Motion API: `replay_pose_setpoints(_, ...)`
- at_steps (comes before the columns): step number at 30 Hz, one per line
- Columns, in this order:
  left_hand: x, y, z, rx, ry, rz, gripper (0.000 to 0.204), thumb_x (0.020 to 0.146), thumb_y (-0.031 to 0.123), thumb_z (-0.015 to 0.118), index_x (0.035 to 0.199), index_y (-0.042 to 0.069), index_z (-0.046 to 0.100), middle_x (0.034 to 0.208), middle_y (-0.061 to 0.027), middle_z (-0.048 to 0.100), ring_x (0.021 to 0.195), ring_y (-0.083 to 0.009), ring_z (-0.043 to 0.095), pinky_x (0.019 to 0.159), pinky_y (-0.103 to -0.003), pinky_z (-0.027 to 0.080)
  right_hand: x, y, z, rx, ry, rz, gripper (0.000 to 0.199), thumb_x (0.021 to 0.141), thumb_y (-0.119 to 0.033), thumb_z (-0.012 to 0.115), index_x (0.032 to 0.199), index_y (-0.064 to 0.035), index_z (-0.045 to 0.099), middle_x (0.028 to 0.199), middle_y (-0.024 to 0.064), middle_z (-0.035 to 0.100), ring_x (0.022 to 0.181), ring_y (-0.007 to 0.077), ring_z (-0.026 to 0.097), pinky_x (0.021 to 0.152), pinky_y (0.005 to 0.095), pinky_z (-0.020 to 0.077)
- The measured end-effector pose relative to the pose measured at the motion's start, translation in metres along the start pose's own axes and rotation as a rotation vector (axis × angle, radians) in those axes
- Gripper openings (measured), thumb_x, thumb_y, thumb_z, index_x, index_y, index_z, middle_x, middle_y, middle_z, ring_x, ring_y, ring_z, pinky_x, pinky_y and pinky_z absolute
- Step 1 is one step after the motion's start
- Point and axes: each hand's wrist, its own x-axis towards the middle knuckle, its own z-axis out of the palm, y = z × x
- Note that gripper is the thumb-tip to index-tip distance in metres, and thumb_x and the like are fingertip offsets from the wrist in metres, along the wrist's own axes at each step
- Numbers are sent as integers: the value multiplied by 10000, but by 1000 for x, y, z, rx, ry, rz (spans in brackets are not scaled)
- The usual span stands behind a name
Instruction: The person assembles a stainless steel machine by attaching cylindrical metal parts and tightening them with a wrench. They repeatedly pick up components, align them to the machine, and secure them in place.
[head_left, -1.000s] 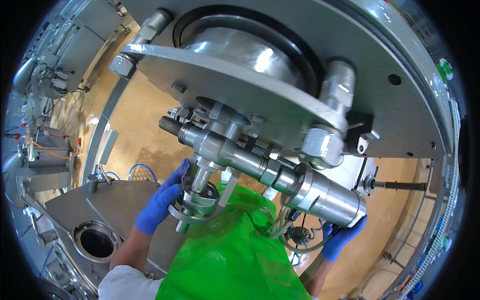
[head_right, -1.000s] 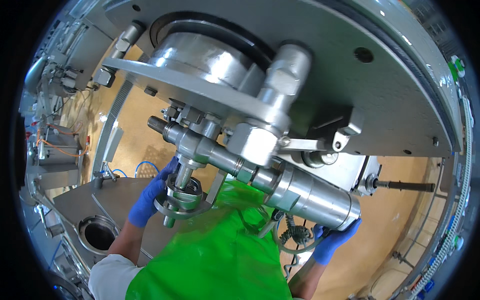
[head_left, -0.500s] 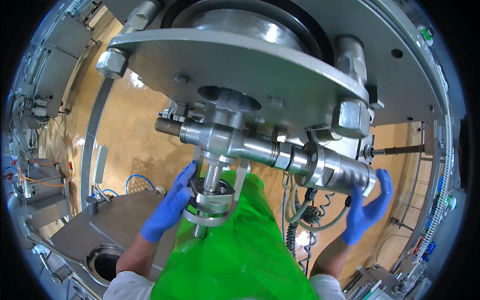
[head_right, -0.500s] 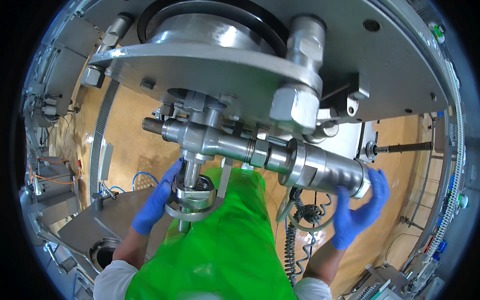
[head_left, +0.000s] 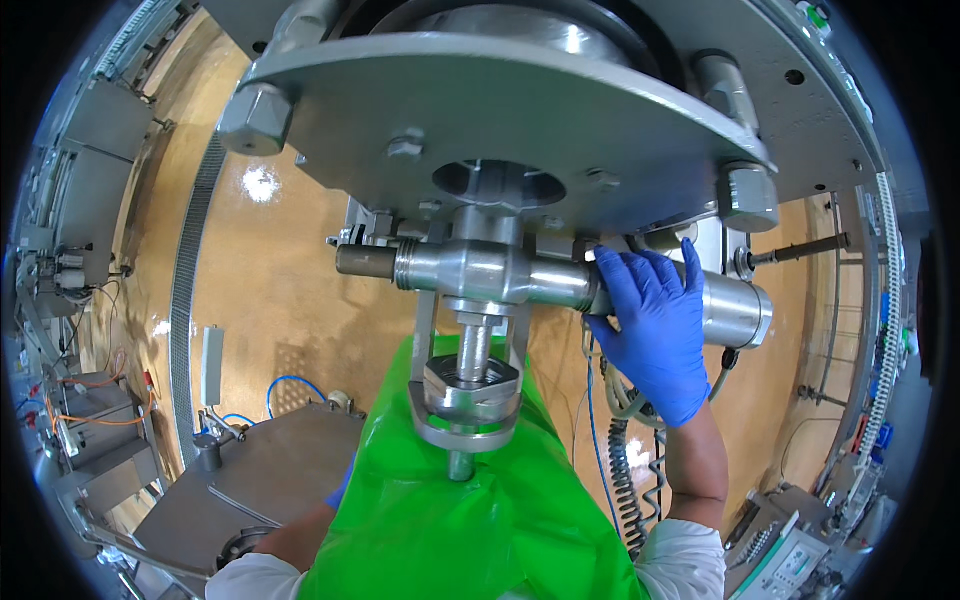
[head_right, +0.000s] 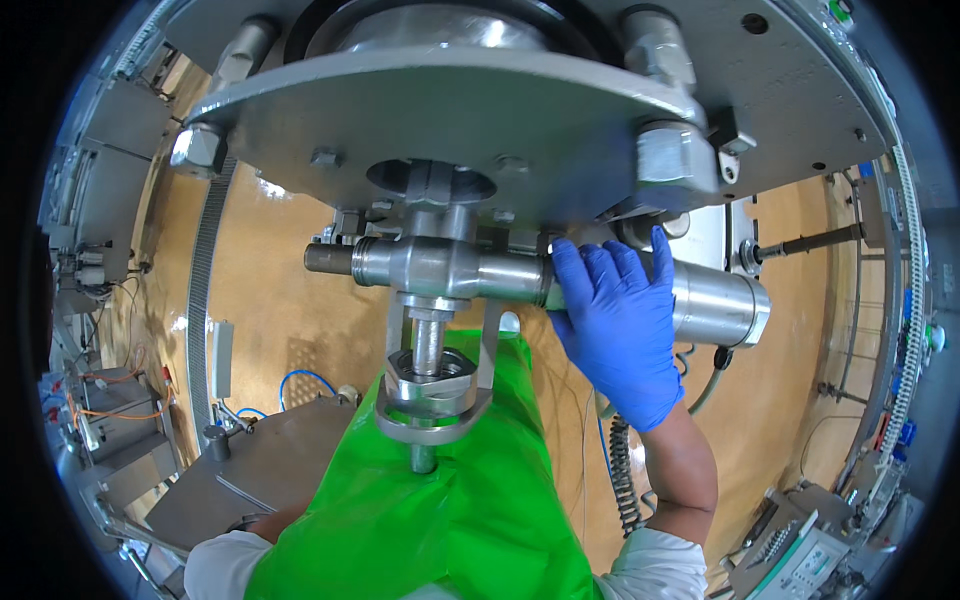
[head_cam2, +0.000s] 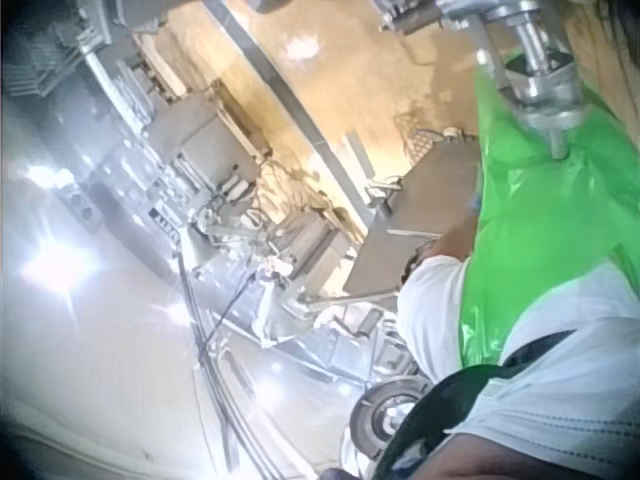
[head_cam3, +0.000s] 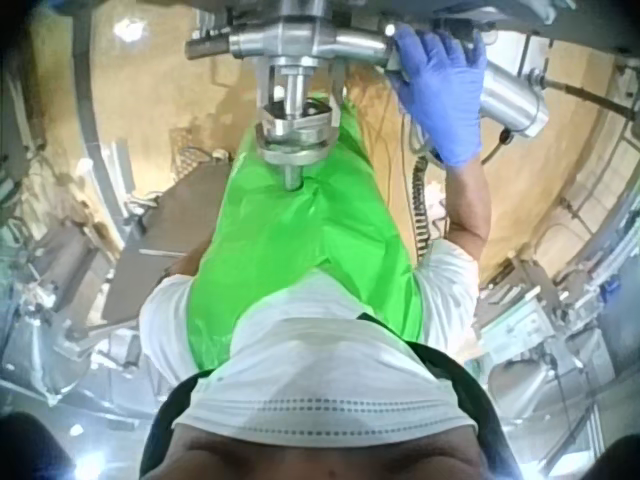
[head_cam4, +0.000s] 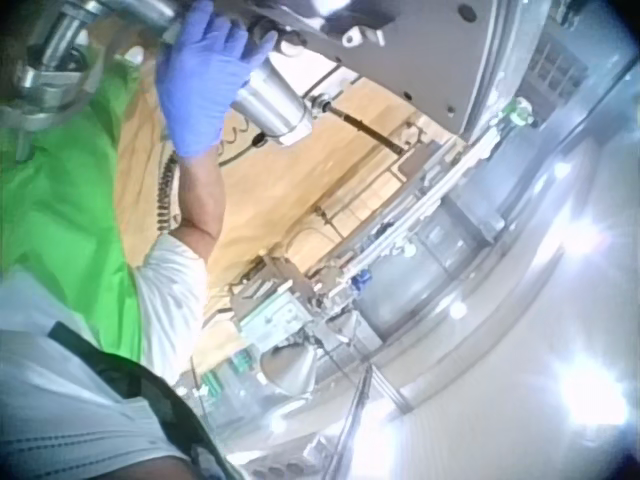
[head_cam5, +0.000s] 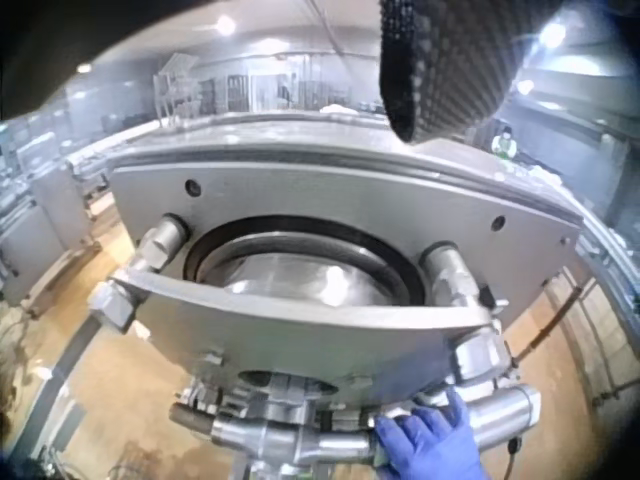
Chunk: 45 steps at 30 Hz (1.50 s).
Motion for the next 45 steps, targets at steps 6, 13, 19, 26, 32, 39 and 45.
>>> replay_pose_setpoints(6,115,196,-40,-140,149,472,407,914,382,536,1134,46,597,1062,-133,633,944,-225,595,792,-374,464,-3,-13,-3,-39,28,76,653,634,-198,761,1234,-100,521,1063,77,591,1014,262,561,1019,537,298)
replay_pose_setpoints(13,150,231,-56,-77,145,515,416,913,382,533,1133,35,597,1073,-145,629,959,-234,594,807,-376,463,4,-24,-4,-33,41,128,610,653,-192,745,1220,-114,531,1084,70,594,1032,258,559,1018,539,300)
replay_pose_setpoints(19,157,229,-64,-55,106,531,424,912,381,530,1132,25,596,1082,-156,626,971,-241,593,819,-377,461,3,-18,-7,25,8,101,589,642,-212,747,1188,-121,543,1069,64,610,1044,258,567,1019,547,296)
replay_pose_setpoints(26,162,234,-70,-47,78,552,433,910,381,527,1131,15,596,1093,-169,622,986,-251,592,833,-379,459,35,5,-33,224,-201,-4,478,574,-214,729,1025,-78,648,900,87,653,941,283,599,983,439,369)
replay_pose_setpoints(32,154,214,-74,-81,72,527,442,909,381,525,1131,5,595,1102,-180,619,999,-258,592,845,-381,458,27,22,-42,29,59,104,490,557,-252,773,998,-67,666,850,98,648,909,294,599,863,410,436)
replay_pose_setpoints(39,117,104,-73,-39,35,345,451,908,381,522,1130,-6,594,1113,-193,615,1014,-267,591,860,-383,456,22,-4,-30,45,-129,-13,479,615,-331,785,1021,-119,643,1019,65,629,1039,276,557,957,497,361)
replay_pose_setpoints(45,68,-21,-64,57,50,52,460,907,381,519,1129,-15,594,1122,-204,612,1026,-275,590,872,-385,454,22,19,-66,-143,302,121,320,645,-157,768,948,-123,670,866,71,653,885,297,598,839,439,434)
